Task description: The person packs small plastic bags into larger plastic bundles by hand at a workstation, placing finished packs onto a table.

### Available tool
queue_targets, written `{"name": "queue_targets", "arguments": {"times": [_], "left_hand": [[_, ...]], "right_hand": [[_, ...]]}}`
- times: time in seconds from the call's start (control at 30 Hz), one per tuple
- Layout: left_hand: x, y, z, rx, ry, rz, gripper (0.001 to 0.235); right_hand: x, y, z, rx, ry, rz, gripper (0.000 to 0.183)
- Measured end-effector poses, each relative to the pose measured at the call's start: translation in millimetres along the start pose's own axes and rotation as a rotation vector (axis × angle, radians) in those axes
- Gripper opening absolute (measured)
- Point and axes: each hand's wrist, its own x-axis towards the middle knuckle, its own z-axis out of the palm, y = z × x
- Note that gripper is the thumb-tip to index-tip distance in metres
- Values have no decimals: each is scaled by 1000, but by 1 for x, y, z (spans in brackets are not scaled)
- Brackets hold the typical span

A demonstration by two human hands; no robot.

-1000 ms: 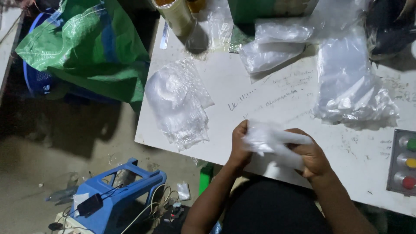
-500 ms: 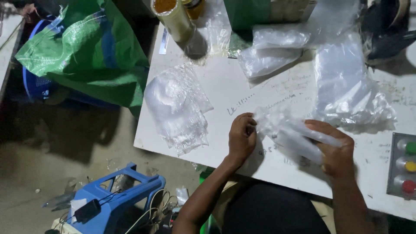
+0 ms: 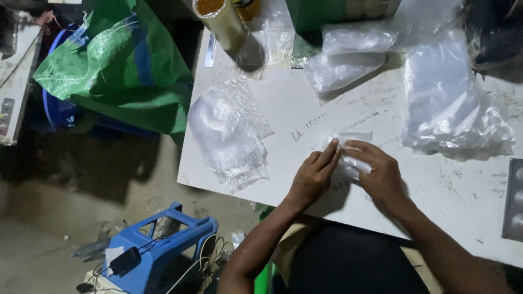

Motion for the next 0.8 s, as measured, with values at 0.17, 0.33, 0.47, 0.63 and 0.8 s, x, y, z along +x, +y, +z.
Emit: {"name": "queue_targets", "arguments": {"times": [0.17,0.33,0.47,0.63,0.8], "left_hand": [[22,47,22,-519,383,-732,36],[30,58,25,-616,350,-681,18],[50,47,4,-365,340,-179,10],[41,64,-2,-313,198,-16,6],[57,69,-7,-494,223,-203,5]], "right_hand": [[12,28,19,1393,301,931,47],[-10,51,23,310,546,-61,34],[-5,66,21,-334,483,-372,13],[0,45,0,832,384,468,30],[-27,36,16,703,430,480,45]]}}
